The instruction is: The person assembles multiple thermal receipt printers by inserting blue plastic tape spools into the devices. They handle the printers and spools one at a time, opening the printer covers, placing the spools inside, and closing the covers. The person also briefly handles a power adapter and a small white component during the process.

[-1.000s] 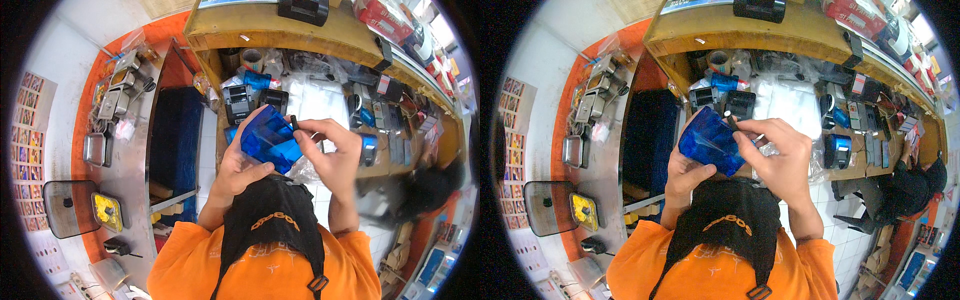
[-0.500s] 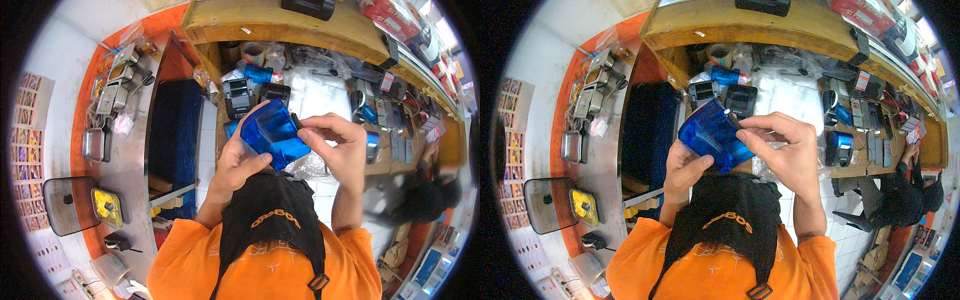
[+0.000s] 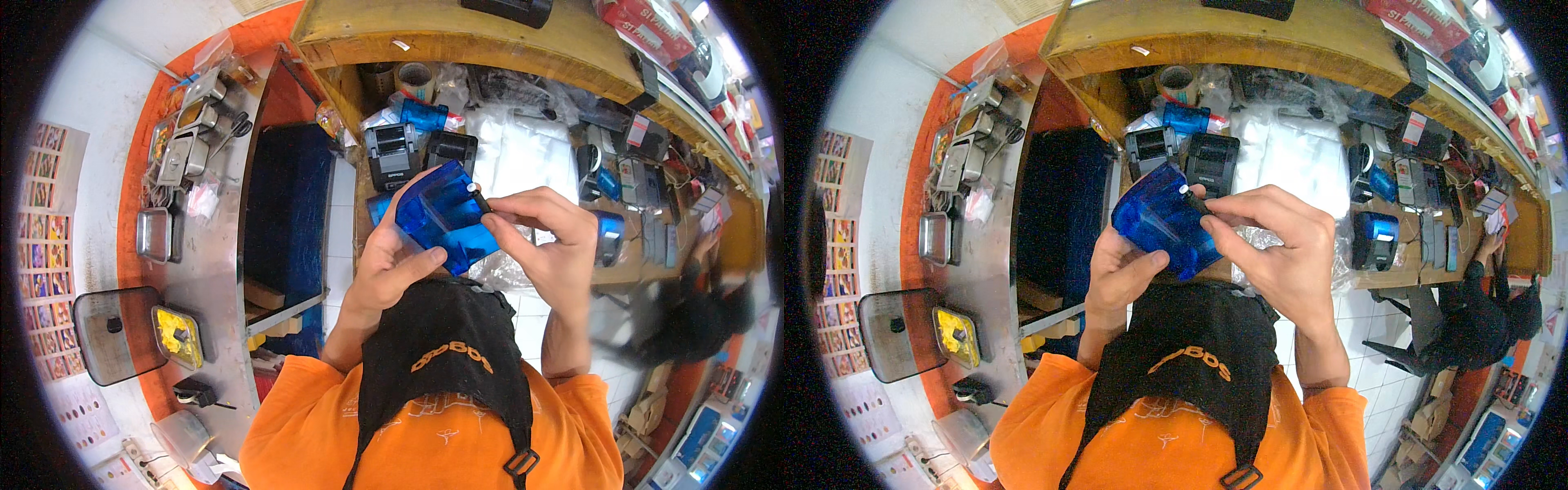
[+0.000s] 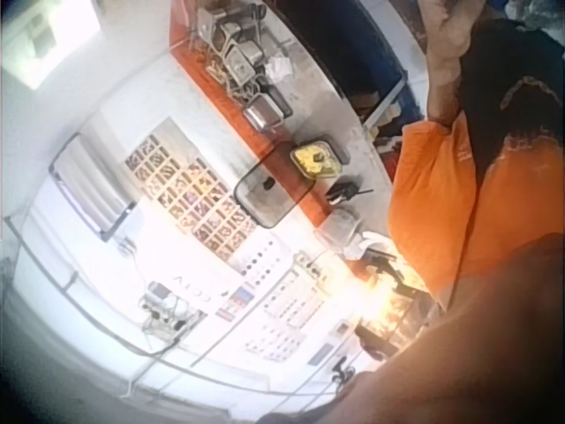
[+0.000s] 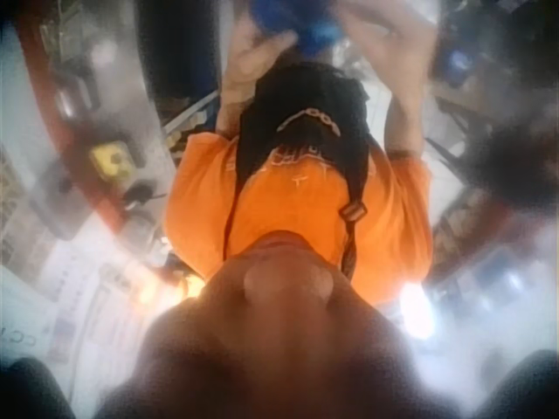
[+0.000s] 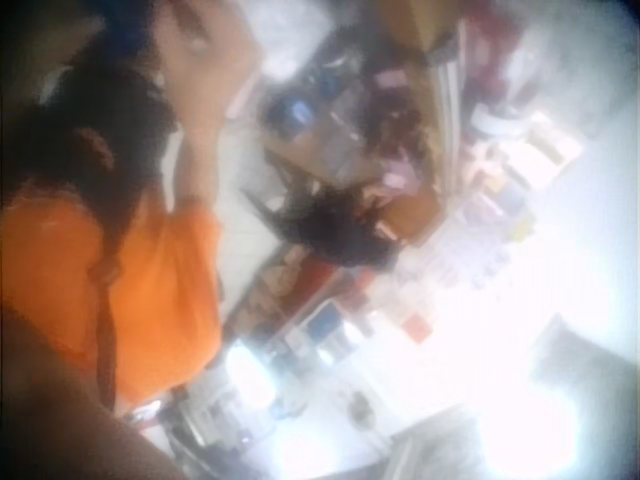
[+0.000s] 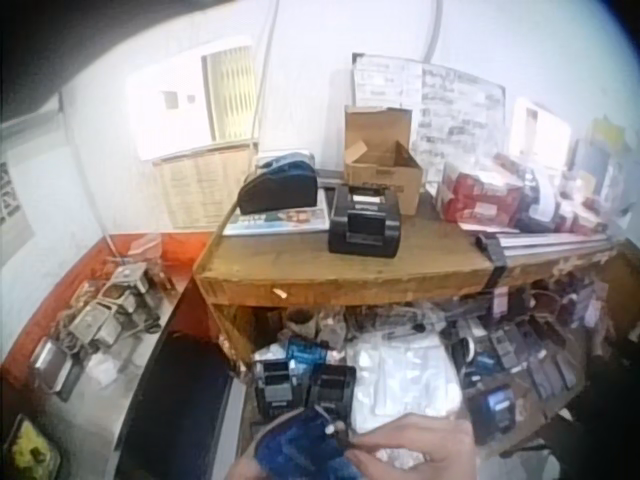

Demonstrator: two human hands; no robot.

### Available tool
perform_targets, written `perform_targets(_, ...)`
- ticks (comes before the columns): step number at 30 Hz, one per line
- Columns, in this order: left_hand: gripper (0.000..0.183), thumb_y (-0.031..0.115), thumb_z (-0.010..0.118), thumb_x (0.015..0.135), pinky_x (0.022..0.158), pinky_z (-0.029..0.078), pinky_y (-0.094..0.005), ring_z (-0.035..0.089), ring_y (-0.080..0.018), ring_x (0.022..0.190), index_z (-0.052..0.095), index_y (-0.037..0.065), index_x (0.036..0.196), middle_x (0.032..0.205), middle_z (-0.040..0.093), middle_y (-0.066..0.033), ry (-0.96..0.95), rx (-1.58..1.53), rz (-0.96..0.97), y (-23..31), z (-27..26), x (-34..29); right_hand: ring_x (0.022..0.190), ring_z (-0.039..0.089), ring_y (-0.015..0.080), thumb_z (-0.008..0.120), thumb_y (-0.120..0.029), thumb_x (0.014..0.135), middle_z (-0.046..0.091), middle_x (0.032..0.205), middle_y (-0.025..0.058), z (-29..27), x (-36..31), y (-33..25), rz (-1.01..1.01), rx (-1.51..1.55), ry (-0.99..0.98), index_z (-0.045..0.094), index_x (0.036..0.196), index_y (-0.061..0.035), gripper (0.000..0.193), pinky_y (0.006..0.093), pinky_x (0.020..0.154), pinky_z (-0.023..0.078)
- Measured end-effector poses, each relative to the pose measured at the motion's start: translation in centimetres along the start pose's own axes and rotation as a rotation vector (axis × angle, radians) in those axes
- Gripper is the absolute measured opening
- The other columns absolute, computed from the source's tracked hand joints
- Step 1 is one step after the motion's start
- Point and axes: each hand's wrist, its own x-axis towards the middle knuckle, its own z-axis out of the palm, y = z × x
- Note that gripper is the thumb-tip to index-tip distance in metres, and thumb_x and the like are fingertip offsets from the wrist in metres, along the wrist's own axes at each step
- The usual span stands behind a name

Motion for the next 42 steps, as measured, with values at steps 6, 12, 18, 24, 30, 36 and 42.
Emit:
perform_targets(6, 0.075, -0.009, 0.061, 0.091, 0.123, 0.037, -0.0465, 0.047, -0.0295, 0.146, 0.03, 0.004, 0.159, 0.157, 0.047, -0.0205, -0.015, -0.121, 0.013, -1.8, -1.3, 1.0, 0.108, 0.072, 0.0194, 0.082, -0.003, 0.087, 0.075, 0.113, 0.0103, 0.8, 0.6, 2.5, 0.172, 0.42, -0.129, 0.076, 0.105, -0.0013, 0.019, 0.0331, 0.084, 0.061)
perform_targets(12, 0.068, -0.013, 0.059, 0.09, 0.123, 0.037, -0.0503, 0.046, -0.0353, 0.147, 0.039, 0.007, 0.152, 0.158, 0.046, -0.0209, 0.071, -0.106, 0.101, -3.5, -2.9, 2.9, 0.104, 0.071, 0.0156, 0.078, -0.004, 0.094, 0.075, 0.119, 0.0129, 2.0, 1.1, 4.7, 0.361, 0.552, -0.244, 0.069, 0.114, 0.0009, 0.023, 0.0301, 0.079, 0.063)
perform_targets(18, 0.064, 0.002, 0.072, 0.094, 0.113, 0.045, -0.0418, 0.056, -0.0245, 0.131, 0.04, 0.007, 0.15, 0.145, 0.055, -0.0133, 0.089, 0.307, 0.063, -1.0, -5.2, 4.0, 0.085, 0.074, 0.0113, 0.08, -0.003, 0.089, 0.078, 0.112, 0.0151, 4.1, 1.5, 6.3, 0.065, 0.257, -0.139, 0.073, 0.106, 0.0007, 0.018, 0.0273, 0.067, 0.061)
perform_targets(24, 0.082, 0.008, 0.09, 0.081, 0.106, 0.052, -0.0367, 0.057, -0.0218, 0.128, 0.042, 0.006, 0.148, 0.138, 0.055, -0.0117, 0.207, 0.171, 0.291, -0.4, -4.1, 3.7, 0.107, 0.075, 0.0307, 0.082, 0.0, 0.078, 0.076, 0.116, 0.0165, 5.1, 2.7, 5.4, -0.424, -0.122, -0.071, 0.074, 0.104, -0.0053, 0.027, 0.0357, 0.075, 0.064)
perform_targets(30, 0.058, 0.003, 0.086, 0.083, 0.109, 0.049, -0.0365, 0.059, -0.0225, 0.128, 0.059, 0.002, 0.134, 0.138, 0.059, -0.0121, 0.182, 0.428, 0.178, -0.7, -8.3, 2.9, 0.119, 0.07, 0.0332, 0.073, -0.006, 0.079, 0.072, 0.125, 0.0146, 6.5, 2.8, 7.1, -0.613, -0.373, -0.157, 0.074, 0.105, -0.0094, 0.026, 0.037, 0.078, 0.066)
perform_targets(36, 0.049, 0.006, 0.09, 0.076, 0.099, 0.056, -0.0367, 0.068, -0.0236, 0.121, 0.076, 0.002, 0.123, 0.131, 0.07, -0.0172, 0.122, 0.999, 0.144, 0.2, -11.7, 1.7, 0.121, 0.07, 0.0293, 0.073, -0.009, 0.082, 0.072, 0.127, 0.0116, 8.5, 2.6, 10.2, -0.634, -0.384, -0.29, 0.075, 0.103, -0.0101, 0.021, 0.0355, 0.076, 0.066)
perform_targets(42, 0.043, 0.016, 0.087, 0.082, 0.092, 0.057, -0.0351, 0.074, -0.0249, 0.105, 0.076, 0.004, 0.122, 0.112, 0.077, -0.0148, 0.06, 1.108, 0.017, 2.1, -15.0, 7.2, 0.11, 0.073, 0.0291, 0.08, -0.011, 0.084, 0.075, 0.116, 0.0122, 11.5, 8.5, 14.9, -0.615, -0.197, -0.28, 0.075, 0.103, -0.0061, 0.021, 0.0372, 0.084, 0.063)
